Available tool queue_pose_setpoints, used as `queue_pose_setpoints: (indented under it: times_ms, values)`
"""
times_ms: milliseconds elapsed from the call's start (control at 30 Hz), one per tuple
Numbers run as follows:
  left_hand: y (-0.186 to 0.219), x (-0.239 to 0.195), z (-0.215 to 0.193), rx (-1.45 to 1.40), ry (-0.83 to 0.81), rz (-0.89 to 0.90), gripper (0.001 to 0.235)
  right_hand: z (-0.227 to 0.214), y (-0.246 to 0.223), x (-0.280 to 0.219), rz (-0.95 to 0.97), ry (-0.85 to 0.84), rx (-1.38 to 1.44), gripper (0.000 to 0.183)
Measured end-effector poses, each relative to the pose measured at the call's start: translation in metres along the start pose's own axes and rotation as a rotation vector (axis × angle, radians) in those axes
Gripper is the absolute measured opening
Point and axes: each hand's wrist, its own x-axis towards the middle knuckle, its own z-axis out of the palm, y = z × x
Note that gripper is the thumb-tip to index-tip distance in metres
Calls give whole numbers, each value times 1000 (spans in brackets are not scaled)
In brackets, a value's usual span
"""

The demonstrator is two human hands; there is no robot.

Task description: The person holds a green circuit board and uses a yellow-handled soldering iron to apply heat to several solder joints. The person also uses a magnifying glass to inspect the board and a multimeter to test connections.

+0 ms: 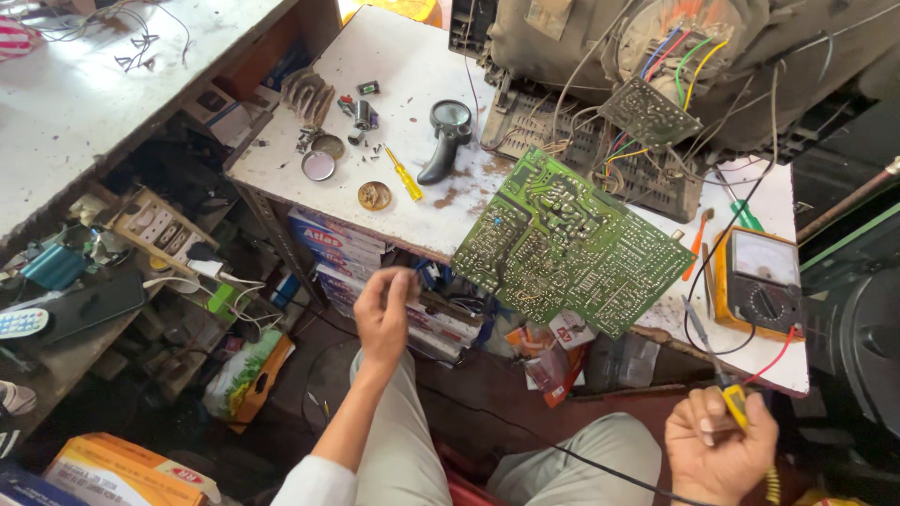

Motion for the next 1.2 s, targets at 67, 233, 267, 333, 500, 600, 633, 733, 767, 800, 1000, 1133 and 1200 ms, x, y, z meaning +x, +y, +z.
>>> queue_pose_setpoints:
  times_ms: [67, 233, 267, 333, 500, 600, 633, 733, 767, 800, 1000, 1133, 1200]
  values:
    - [-8, -16, -14, 26, 43, -68, 18, -23, 7, -2, 39, 17, 89, 30]
    - [-24, -45, -31, 31, 69, -212, 19, -61, 23, -3, 75, 98, 147, 30]
    - [-27, -49, -33, 34, 69, -222, 19, -65, 26, -3, 69, 117, 144, 29]
    - [-31, -56, -35, 69, 68, -250, 19, -71, 32, -2, 58, 153, 138, 26]
    - [-45, -70, -37, 86, 18, -304, 20, -78, 44, 3, 41, 210, 112, 24]
    - [-52, -73, -24, -40, -76, -344, 20, -78, 43, 2, 46, 171, 166, 25]
    - [-54, -74, -17, -129, -115, -369, 19, -77, 42, -1, 48, 140, 200, 27]
    - [-53, -77, 15, -327, -250, -457, 26, -67, 39, -10, 51, 100, 232, 30]
    - [-51, -75, 29, -404, -256, -507, 28, -60, 38, -13, 27, 71, 183, 30]
    - [-49, -73, 44, -481, -263, -557, 31, -52, 36, -18, 3, 42, 133, 31]
    - [-24, -55, 102, -864, -246, -673, 32, -8, 19, -43, -349, 6, -542, 33]
    - [-14, -52, 106, -921, -216, -756, 32, -30, 13, -36, -181, -132, -134, 35]
    - [-15, -53, 106, -920, -208, -776, 31, -54, 22, -25, -81, -122, 48, 33]
